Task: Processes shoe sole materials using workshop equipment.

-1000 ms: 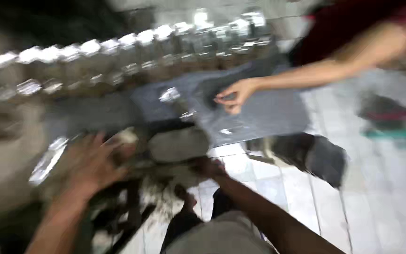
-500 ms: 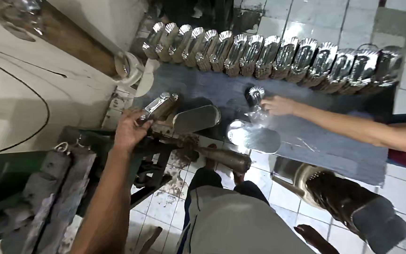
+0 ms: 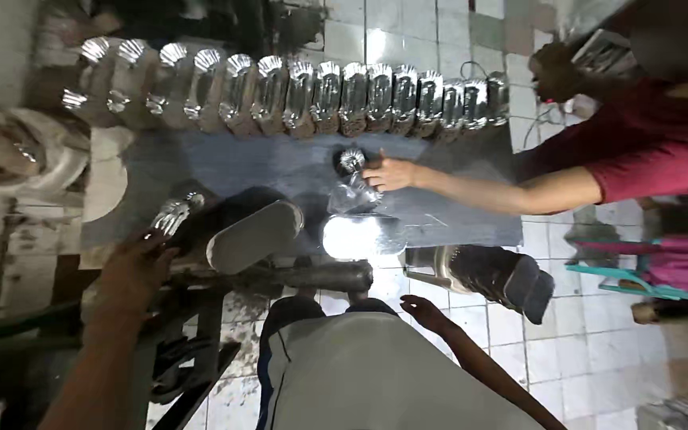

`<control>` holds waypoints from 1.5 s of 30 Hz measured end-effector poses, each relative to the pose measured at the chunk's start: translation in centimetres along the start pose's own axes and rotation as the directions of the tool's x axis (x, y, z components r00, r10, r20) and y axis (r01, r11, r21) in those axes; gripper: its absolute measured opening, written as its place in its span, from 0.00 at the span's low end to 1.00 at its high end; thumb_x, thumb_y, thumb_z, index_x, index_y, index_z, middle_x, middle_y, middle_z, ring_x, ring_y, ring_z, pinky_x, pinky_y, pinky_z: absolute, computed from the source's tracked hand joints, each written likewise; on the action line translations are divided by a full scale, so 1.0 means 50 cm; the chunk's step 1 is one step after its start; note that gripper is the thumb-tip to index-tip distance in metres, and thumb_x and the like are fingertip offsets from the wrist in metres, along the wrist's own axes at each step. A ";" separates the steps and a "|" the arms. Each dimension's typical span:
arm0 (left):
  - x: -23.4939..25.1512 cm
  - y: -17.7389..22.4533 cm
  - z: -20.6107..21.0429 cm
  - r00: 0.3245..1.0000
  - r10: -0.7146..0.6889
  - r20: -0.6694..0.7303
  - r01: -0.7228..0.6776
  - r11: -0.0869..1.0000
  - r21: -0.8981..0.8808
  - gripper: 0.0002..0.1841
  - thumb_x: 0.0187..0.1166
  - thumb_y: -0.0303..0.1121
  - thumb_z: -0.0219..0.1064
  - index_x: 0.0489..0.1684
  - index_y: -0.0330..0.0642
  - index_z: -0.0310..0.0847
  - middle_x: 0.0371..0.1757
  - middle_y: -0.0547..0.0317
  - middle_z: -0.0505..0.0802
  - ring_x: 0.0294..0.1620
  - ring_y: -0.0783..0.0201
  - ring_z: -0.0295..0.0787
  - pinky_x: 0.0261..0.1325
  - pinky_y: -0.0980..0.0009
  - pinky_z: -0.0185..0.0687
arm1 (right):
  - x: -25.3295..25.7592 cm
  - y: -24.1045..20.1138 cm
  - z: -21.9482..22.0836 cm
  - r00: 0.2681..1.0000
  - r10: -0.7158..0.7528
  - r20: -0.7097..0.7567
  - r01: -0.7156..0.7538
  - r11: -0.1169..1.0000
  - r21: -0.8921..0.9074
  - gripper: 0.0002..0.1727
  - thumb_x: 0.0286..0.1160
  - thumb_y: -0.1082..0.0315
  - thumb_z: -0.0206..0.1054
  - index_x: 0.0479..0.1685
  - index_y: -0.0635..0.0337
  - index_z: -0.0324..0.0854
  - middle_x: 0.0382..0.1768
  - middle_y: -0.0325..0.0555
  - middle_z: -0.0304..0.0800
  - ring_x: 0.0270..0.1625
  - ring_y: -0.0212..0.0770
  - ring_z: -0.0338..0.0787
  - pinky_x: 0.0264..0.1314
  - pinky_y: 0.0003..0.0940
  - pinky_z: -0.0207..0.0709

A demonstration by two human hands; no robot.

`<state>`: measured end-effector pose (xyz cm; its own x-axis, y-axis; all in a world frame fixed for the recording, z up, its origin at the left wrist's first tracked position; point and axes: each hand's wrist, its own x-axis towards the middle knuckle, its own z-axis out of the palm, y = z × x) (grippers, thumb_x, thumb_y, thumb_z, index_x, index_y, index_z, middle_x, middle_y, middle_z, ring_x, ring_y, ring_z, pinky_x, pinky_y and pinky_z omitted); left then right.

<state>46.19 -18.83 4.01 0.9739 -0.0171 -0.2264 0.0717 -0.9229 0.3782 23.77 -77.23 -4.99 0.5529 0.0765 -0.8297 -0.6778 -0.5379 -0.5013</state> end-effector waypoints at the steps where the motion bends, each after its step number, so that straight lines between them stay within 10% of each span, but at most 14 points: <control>1: 0.000 0.005 0.003 1.000 -0.003 -0.001 0.003 1.000 -0.010 0.17 0.83 0.32 0.68 0.65 0.31 0.83 0.77 0.32 0.80 0.76 0.31 0.76 0.76 0.32 0.69 | 0.002 0.003 -0.006 1.000 -0.007 0.005 0.007 1.000 -0.017 0.27 0.90 0.56 0.59 0.78 0.66 0.76 0.74 0.62 0.83 0.76 0.53 0.83 0.84 0.47 0.70; 5: 0.001 0.046 -0.020 0.999 -0.047 -0.024 0.047 0.999 0.016 0.23 0.77 0.36 0.76 0.66 0.33 0.82 0.71 0.26 0.81 0.72 0.25 0.77 0.72 0.26 0.70 | -0.009 0.000 -0.048 0.999 -0.024 0.027 0.028 0.988 -0.150 0.29 0.90 0.52 0.59 0.80 0.63 0.75 0.75 0.61 0.81 0.77 0.55 0.82 0.85 0.51 0.69; 10: -0.071 0.319 -0.129 0.986 0.121 -0.111 -0.125 0.992 -0.024 0.29 0.78 0.42 0.75 0.74 0.33 0.78 0.83 0.26 0.70 0.85 0.27 0.63 0.82 0.30 0.60 | -0.064 -0.090 -0.103 0.923 -0.363 -0.123 0.373 0.926 0.063 0.19 0.89 0.64 0.58 0.65 0.70 0.83 0.58 0.58 0.92 0.56 0.45 0.93 0.65 0.43 0.86; 14: -0.052 0.378 -0.062 0.906 0.419 0.052 -0.421 0.907 0.028 0.35 0.63 0.55 0.82 0.68 0.45 0.87 0.83 0.37 0.75 0.88 0.33 0.60 0.86 0.35 0.57 | -0.109 -0.275 -0.114 0.484 -0.792 -0.372 0.830 0.550 -0.091 0.14 0.84 0.66 0.63 0.41 0.68 0.89 0.39 0.45 0.93 0.43 0.29 0.91 0.52 0.28 0.87; 17: -0.023 0.358 0.037 0.901 0.415 0.125 -0.428 0.899 0.097 0.30 0.60 0.50 0.85 0.61 0.44 0.88 0.79 0.40 0.79 0.82 0.38 0.72 0.75 0.40 0.76 | -0.102 -0.404 -0.106 0.244 -0.911 -0.333 0.790 0.386 -0.476 0.13 0.77 0.56 0.73 0.38 0.57 0.92 0.43 0.44 0.95 0.52 0.39 0.91 0.61 0.39 0.85; 21: 0.001 0.265 0.077 0.850 0.526 0.018 -0.516 0.841 -0.165 0.12 0.77 0.37 0.74 0.51 0.40 0.90 0.70 0.44 0.88 0.81 0.46 0.76 0.85 0.47 0.68 | -0.040 -0.495 -0.065 0.642 -0.752 -0.148 0.441 0.520 -0.732 0.34 0.60 0.43 0.82 0.63 0.55 0.85 0.82 0.55 0.72 0.88 0.63 0.64 0.86 0.69 0.57; 24: 0.007 0.224 0.050 0.846 0.532 -0.029 -0.483 0.741 -0.466 0.15 0.79 0.37 0.70 0.56 0.41 0.93 0.70 0.56 0.91 0.81 0.57 0.79 0.89 0.54 0.66 | 0.001 -0.515 -0.051 0.822 -0.550 -0.144 0.228 0.550 -0.803 0.44 0.55 0.44 0.84 0.74 0.56 0.77 0.90 0.57 0.59 0.93 0.62 0.55 0.92 0.69 0.43; 29: 0.031 0.186 0.048 0.861 0.504 -0.069 -0.451 0.693 -0.563 0.13 0.74 0.43 0.72 0.34 0.44 0.98 0.58 0.58 0.97 0.75 0.56 0.85 0.87 0.55 0.70 | 0.020 -0.505 -0.038 0.740 -0.649 -0.174 0.258 0.514 -0.818 0.42 0.51 0.47 0.86 0.69 0.57 0.81 0.79 0.59 0.76 0.83 0.63 0.72 0.87 0.67 0.57; 35: 0.021 0.183 0.054 0.904 0.427 -0.017 -0.355 0.730 -0.583 0.11 0.77 0.38 0.71 0.42 0.42 0.97 0.60 0.54 0.96 0.79 0.55 0.82 0.85 0.53 0.72 | -0.020 -0.497 -0.012 0.701 -0.682 -0.211 0.228 0.494 -0.839 0.40 0.61 0.43 0.80 0.76 0.50 0.79 0.90 0.57 0.61 0.94 0.68 0.48 0.90 0.76 0.42; 40: 0.001 0.192 0.069 0.896 0.438 -0.076 -0.416 0.767 -0.488 0.10 0.80 0.33 0.69 0.44 0.35 0.94 0.62 0.45 0.94 0.79 0.50 0.81 0.85 0.50 0.70 | -0.024 -0.498 -0.031 0.694 -0.718 -0.051 0.388 0.433 -0.814 0.25 0.68 0.55 0.79 0.64 0.52 0.87 0.78 0.56 0.77 0.80 0.64 0.73 0.75 0.63 0.73; 45: -0.072 0.268 0.033 0.967 0.254 -0.030 -0.252 0.925 -0.284 0.17 0.92 0.36 0.56 0.65 0.34 0.83 0.57 0.33 0.91 0.60 0.38 0.89 0.66 0.33 0.77 | 0.028 -0.505 -0.150 0.534 -0.816 0.223 0.817 0.430 -0.383 0.15 0.60 0.64 0.84 0.46 0.57 0.93 0.64 0.53 0.86 0.71 0.50 0.81 0.76 0.50 0.77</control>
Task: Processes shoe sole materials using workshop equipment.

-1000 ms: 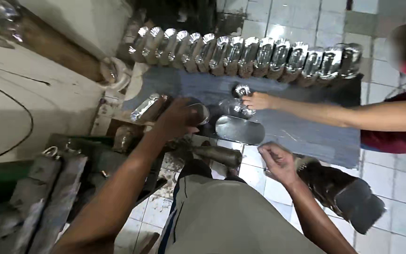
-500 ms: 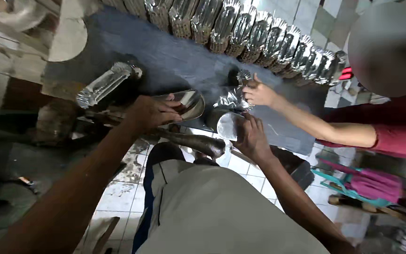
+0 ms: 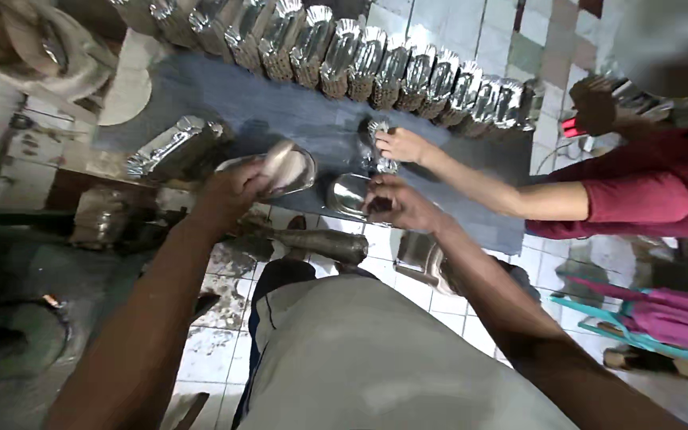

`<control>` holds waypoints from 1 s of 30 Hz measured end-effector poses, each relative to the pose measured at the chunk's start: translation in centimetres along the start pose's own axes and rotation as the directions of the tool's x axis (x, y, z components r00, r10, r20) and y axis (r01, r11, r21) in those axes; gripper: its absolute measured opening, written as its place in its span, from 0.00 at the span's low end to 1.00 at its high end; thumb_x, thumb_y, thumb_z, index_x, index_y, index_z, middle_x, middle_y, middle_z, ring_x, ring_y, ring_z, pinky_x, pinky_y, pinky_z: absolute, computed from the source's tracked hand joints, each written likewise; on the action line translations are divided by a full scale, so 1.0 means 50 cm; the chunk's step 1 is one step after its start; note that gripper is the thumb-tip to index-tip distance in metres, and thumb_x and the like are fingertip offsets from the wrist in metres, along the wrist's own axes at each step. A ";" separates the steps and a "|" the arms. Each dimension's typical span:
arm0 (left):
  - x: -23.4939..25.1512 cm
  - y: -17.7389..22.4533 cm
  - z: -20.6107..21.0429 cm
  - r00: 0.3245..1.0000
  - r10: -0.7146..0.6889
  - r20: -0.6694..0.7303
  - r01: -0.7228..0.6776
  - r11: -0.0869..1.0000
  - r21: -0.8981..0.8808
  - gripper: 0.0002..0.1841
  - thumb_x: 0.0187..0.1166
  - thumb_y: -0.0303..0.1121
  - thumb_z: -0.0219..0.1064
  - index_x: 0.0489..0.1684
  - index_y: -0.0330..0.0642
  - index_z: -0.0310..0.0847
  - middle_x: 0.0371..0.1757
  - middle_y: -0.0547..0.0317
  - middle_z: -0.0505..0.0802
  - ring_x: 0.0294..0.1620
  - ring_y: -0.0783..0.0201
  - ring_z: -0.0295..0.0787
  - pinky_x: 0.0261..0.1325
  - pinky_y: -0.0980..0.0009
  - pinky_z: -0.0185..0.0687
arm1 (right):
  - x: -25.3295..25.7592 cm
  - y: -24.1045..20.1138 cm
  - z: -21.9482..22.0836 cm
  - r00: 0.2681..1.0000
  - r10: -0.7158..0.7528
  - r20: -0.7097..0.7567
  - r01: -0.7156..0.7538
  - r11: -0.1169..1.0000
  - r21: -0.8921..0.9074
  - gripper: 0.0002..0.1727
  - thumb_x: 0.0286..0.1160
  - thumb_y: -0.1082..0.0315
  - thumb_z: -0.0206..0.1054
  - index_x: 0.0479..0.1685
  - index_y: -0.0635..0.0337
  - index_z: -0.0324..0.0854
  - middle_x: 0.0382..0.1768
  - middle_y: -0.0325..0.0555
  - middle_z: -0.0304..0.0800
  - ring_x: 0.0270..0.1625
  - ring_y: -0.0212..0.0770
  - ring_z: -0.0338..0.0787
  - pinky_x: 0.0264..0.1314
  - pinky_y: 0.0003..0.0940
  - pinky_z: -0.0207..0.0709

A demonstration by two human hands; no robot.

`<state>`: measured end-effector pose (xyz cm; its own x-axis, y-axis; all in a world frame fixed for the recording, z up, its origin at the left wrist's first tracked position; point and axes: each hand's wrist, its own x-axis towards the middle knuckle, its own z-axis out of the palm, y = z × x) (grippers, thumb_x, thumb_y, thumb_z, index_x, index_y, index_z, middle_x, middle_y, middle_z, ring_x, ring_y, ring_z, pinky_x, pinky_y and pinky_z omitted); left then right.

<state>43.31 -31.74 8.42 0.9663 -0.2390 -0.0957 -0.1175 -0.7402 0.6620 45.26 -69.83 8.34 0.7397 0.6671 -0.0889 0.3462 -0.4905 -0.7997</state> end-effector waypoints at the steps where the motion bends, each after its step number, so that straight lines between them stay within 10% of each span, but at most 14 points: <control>1: -0.026 0.041 -0.010 0.994 -0.065 -0.093 0.067 0.998 0.015 0.19 0.93 0.35 0.53 0.70 0.32 0.80 0.63 0.30 0.89 0.65 0.34 0.86 0.71 0.31 0.74 | 0.007 0.019 -0.017 0.999 -0.034 0.041 0.029 0.993 0.115 0.14 0.61 0.65 0.84 0.45 0.58 0.93 0.61 0.51 0.87 0.67 0.45 0.84 0.71 0.43 0.81; 3: -0.092 0.136 -0.038 0.892 -0.220 -0.394 0.155 0.969 -0.191 0.21 0.92 0.37 0.52 0.71 0.30 0.77 0.66 0.40 0.88 0.69 0.51 0.86 0.77 0.49 0.77 | 0.021 0.046 -0.042 0.992 -0.051 0.112 0.017 0.959 0.284 0.14 0.62 0.66 0.83 0.45 0.61 0.91 0.56 0.51 0.88 0.59 0.40 0.87 0.61 0.35 0.86; 5: -0.181 0.187 -0.051 0.760 -0.360 -0.541 -0.041 0.805 -0.592 0.14 0.92 0.32 0.50 0.69 0.38 0.71 0.57 0.60 0.87 0.58 0.70 0.86 0.66 0.70 0.83 | 0.031 0.065 -0.052 0.985 -0.050 0.162 -0.007 0.942 0.336 0.16 0.60 0.66 0.84 0.46 0.63 0.91 0.54 0.52 0.90 0.55 0.39 0.88 0.60 0.34 0.84; 7: -0.283 0.182 -0.022 0.765 -0.461 -0.449 -0.295 0.370 -0.881 0.15 0.93 0.33 0.45 0.67 0.49 0.75 0.53 0.65 0.90 0.54 0.71 0.90 0.56 0.73 0.89 | 0.044 0.071 -0.058 0.977 -0.042 0.209 -0.023 0.953 0.301 0.16 0.61 0.64 0.84 0.47 0.62 0.92 0.51 0.50 0.91 0.51 0.38 0.88 0.57 0.36 0.83; 10: -0.391 0.293 0.056 0.749 -0.654 -0.110 -0.102 0.050 -0.994 0.20 0.90 0.43 0.45 0.42 0.55 0.87 0.41 0.66 0.96 0.45 0.71 0.93 0.49 0.68 0.92 | 0.047 0.060 -0.064 0.968 0.017 0.248 -0.088 0.957 0.275 0.14 0.68 0.67 0.79 0.49 0.64 0.91 0.53 0.51 0.91 0.52 0.40 0.88 0.60 0.39 0.83; 13: -0.454 0.367 0.122 0.747 -0.665 0.024 0.019 -0.015 -1.000 0.15 0.92 0.42 0.47 0.59 0.54 0.79 0.47 0.62 0.96 0.48 0.66 0.95 0.50 0.65 0.94 | 0.030 0.051 -0.062 0.975 0.075 0.210 -0.139 0.940 0.313 0.11 0.74 0.69 0.74 0.48 0.66 0.91 0.52 0.51 0.93 0.50 0.38 0.90 0.58 0.40 0.85; 16: -0.481 0.325 0.080 0.818 -0.556 -0.147 -0.146 0.047 -0.988 0.17 0.77 0.41 0.74 0.62 0.56 0.81 0.53 0.60 0.95 0.54 0.64 0.94 0.59 0.62 0.92 | 0.005 0.021 -0.040 0.989 0.120 0.091 -0.140 0.952 0.273 0.11 0.80 0.67 0.69 0.49 0.66 0.90 0.47 0.52 0.93 0.45 0.41 0.90 0.53 0.45 0.85; 21: -0.505 0.219 -0.029 0.762 -0.558 -0.329 -0.254 0.210 -0.944 0.15 0.90 0.31 0.48 0.57 0.53 0.82 0.48 0.63 0.95 0.48 0.70 0.94 0.52 0.69 0.93 | -0.059 -0.157 0.010 0.874 0.209 -0.438 -0.355 0.891 -0.283 0.21 0.78 0.74 0.62 0.70 0.60 0.81 0.56 0.64 0.91 0.56 0.66 0.92 0.54 0.71 0.82; 26: -0.557 0.139 0.027 0.715 -0.699 -0.018 0.074 0.102 -0.992 0.18 0.93 0.36 0.44 0.76 0.48 0.67 0.52 0.64 0.92 0.51 0.67 0.92 0.54 0.63 0.92 | -0.028 -0.207 0.083 0.781 0.449 -0.433 -0.603 0.724 -0.336 0.27 0.72 0.65 0.75 0.72 0.59 0.79 0.58 0.68 0.89 0.58 0.73 0.90 0.55 0.78 0.78; 30: -0.592 -0.021 -0.045 0.780 -0.624 -0.058 0.069 0.177 -0.982 0.16 0.90 0.38 0.52 0.72 0.56 0.71 0.48 0.71 0.92 0.46 0.73 0.92 0.48 0.71 0.92 | -0.011 -0.346 0.229 0.834 0.327 -0.445 -0.377 0.926 -0.027 0.14 0.90 0.63 0.58 0.62 0.62 0.79 0.42 0.55 0.89 0.37 0.49 0.90 0.39 0.51 0.87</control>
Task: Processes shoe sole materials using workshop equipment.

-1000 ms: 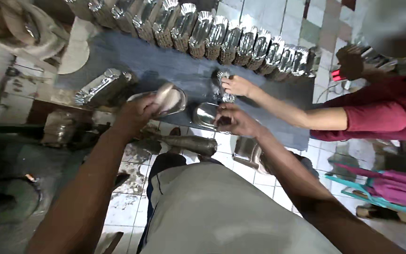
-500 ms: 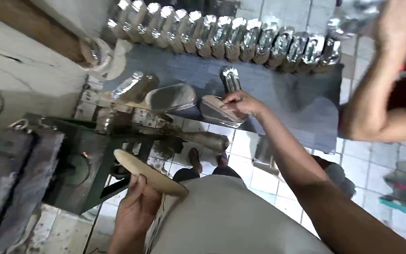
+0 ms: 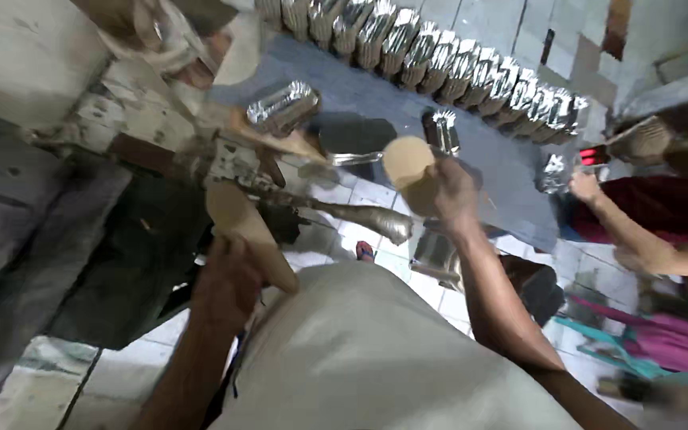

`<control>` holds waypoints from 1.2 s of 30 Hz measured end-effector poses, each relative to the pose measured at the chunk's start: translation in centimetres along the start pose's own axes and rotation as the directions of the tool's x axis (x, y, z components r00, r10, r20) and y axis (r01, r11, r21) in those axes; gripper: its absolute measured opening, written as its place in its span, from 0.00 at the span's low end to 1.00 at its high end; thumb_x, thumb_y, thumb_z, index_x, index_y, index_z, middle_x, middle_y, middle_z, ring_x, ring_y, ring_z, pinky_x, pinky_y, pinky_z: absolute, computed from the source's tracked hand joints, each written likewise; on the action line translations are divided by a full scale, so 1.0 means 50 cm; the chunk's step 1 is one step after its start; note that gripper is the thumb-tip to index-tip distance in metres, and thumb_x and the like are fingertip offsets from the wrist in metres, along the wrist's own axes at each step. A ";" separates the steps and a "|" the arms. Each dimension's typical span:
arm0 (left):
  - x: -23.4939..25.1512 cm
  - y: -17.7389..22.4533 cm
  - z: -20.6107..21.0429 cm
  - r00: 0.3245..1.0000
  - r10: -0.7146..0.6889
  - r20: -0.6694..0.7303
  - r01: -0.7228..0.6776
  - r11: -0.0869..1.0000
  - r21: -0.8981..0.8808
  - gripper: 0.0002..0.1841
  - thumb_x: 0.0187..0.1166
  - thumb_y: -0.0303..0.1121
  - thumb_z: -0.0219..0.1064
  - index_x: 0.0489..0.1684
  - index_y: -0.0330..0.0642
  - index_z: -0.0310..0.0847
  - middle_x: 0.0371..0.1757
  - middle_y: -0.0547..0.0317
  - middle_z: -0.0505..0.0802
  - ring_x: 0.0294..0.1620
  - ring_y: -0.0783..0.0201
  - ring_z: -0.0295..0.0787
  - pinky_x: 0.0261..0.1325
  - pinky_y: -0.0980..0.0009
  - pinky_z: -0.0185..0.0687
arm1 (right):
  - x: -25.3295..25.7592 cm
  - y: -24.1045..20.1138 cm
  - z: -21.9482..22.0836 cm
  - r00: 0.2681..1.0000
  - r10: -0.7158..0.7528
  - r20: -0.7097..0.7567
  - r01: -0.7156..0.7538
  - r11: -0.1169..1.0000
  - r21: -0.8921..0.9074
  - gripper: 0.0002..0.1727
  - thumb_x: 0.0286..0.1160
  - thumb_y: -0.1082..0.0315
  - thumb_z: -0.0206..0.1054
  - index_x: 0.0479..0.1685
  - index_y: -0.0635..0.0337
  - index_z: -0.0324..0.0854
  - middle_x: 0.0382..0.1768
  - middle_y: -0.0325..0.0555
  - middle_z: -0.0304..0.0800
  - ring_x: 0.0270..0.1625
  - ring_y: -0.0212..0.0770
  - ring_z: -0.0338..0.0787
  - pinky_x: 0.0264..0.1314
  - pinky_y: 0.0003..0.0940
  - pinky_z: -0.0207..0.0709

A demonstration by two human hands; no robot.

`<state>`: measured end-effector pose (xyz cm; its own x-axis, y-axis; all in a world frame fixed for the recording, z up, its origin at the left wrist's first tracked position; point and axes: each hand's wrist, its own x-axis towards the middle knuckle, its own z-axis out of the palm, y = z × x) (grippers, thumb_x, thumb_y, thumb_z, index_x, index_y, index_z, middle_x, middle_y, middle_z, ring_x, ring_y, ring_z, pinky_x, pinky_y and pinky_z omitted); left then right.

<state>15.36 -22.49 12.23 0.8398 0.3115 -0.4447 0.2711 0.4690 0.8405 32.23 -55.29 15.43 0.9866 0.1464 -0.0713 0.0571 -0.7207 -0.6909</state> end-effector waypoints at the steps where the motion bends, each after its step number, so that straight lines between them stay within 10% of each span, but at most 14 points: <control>1: 0.022 0.023 -0.022 0.998 0.040 0.039 -0.040 0.999 -0.002 0.14 0.89 0.37 0.54 0.68 0.60 0.74 0.49 0.75 0.92 0.48 0.75 0.91 0.51 0.71 0.91 | -0.027 -0.056 0.053 0.999 -0.003 0.038 -0.004 0.984 0.180 0.15 0.93 0.61 0.55 0.60 0.61 0.80 0.39 0.50 0.88 0.33 0.41 0.89 0.36 0.42 0.87; 4: 0.073 0.092 -0.023 0.979 0.170 0.114 -0.168 0.985 -0.032 0.16 0.91 0.33 0.51 0.73 0.56 0.71 0.61 0.71 0.89 0.61 0.70 0.88 0.66 0.64 0.87 | -0.072 -0.235 0.203 0.983 -0.035 0.179 -0.075 0.819 0.569 0.13 0.92 0.64 0.55 0.52 0.62 0.82 0.34 0.43 0.88 0.31 0.34 0.87 0.34 0.34 0.85; 9: 0.082 0.141 -0.012 0.952 0.272 0.142 -0.251 0.957 -0.146 0.20 0.89 0.28 0.53 0.79 0.42 0.65 0.64 0.60 0.89 0.64 0.63 0.88 0.70 0.58 0.85 | -0.075 -0.384 0.224 0.903 -0.182 0.390 -0.124 0.757 0.641 0.11 0.89 0.69 0.57 0.55 0.66 0.81 0.38 0.43 0.86 0.38 0.30 0.84 0.45 0.29 0.81; 11: 0.078 0.158 0.001 0.916 0.327 0.232 -0.291 0.940 -0.176 0.23 0.87 0.28 0.55 0.80 0.39 0.61 0.63 0.60 0.90 0.64 0.64 0.88 0.70 0.60 0.86 | -0.079 -0.386 0.189 0.883 -0.316 0.346 -0.026 0.703 0.711 0.19 0.85 0.72 0.61 0.70 0.73 0.73 0.53 0.53 0.90 0.53 0.35 0.90 0.62 0.33 0.85; 15: 0.052 0.130 0.071 0.803 0.376 0.462 -0.253 0.918 -0.307 0.25 0.80 0.49 0.69 0.75 0.55 0.76 0.71 0.66 0.88 0.74 0.65 0.82 0.78 0.64 0.77 | -0.083 -0.347 0.136 0.826 -0.531 0.188 0.221 0.613 0.759 0.13 0.80 0.80 0.62 0.57 0.80 0.81 0.48 0.61 0.91 0.51 0.40 0.90 0.60 0.36 0.84; 19: 0.111 -0.036 0.138 0.625 0.356 0.695 -0.254 0.934 -0.250 0.39 0.77 0.54 0.71 0.88 0.52 0.64 0.86 0.50 0.75 0.88 0.49 0.66 0.89 0.53 0.64 | -0.081 -0.218 0.114 0.696 -0.705 0.137 0.396 0.536 0.746 0.11 0.76 0.78 0.64 0.50 0.78 0.86 0.49 0.60 0.91 0.54 0.45 0.90 0.63 0.39 0.82; 22: 0.140 -0.159 0.265 0.738 0.151 0.658 -0.324 0.934 0.150 0.43 0.69 0.49 0.79 0.83 0.40 0.62 0.79 0.55 0.81 0.78 0.59 0.78 0.79 0.62 0.77 | -0.100 -0.013 0.066 0.873 -0.482 0.080 0.351 0.732 0.584 0.14 0.74 0.82 0.65 0.56 0.77 0.86 0.58 0.65 0.91 0.64 0.52 0.90 0.74 0.46 0.81; 25: 0.207 -0.314 0.367 0.778 -0.297 0.554 -0.337 0.548 0.766 0.43 0.74 0.53 0.74 0.86 0.37 0.66 0.88 0.45 0.71 0.89 0.52 0.64 0.89 0.53 0.61 | -0.177 0.279 0.045 0.968 -0.050 0.245 -0.013 0.969 0.248 0.18 0.78 0.77 0.65 0.65 0.68 0.85 0.65 0.61 0.89 0.68 0.53 0.89 0.76 0.50 0.80; 28: 0.305 -0.497 0.444 0.715 -0.399 0.574 -0.548 0.190 0.815 0.43 0.81 0.67 0.57 0.90 0.47 0.62 0.93 0.43 0.61 0.94 0.38 0.47 0.91 0.36 0.41 | -0.329 0.504 -0.012 0.808 0.408 0.426 -0.416 0.906 -0.079 0.21 0.85 0.69 0.60 0.75 0.59 0.81 0.65 0.59 0.90 0.67 0.57 0.90 0.75 0.58 0.78; 33: 0.390 -0.599 0.551 0.807 -0.393 0.441 -0.504 -0.069 0.861 0.38 0.87 0.67 0.41 0.62 0.43 0.87 0.67 0.43 0.90 0.76 0.42 0.80 0.82 0.39 0.62 | -0.561 0.690 -0.107 0.538 0.702 0.466 -0.660 0.695 -0.284 0.21 0.89 0.62 0.58 0.76 0.49 0.82 0.62 0.55 0.93 0.66 0.55 0.91 0.75 0.59 0.77; 36: 0.380 -0.542 0.561 0.806 -0.462 0.370 -0.439 -0.047 0.898 0.36 0.90 0.62 0.44 0.56 0.38 0.89 0.61 0.38 0.91 0.71 0.40 0.84 0.76 0.38 0.70 | -0.582 0.735 -0.113 0.557 0.701 0.445 -0.700 0.685 -0.203 0.20 0.87 0.63 0.59 0.72 0.50 0.86 0.62 0.52 0.93 0.67 0.51 0.91 0.77 0.56 0.76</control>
<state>37.15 -52.46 -10.33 0.7253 -0.2714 -0.6326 0.0413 -0.9002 0.4336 6.46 -89.90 -3.83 0.5218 -0.1224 -0.8442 -0.6205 -0.7337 -0.2771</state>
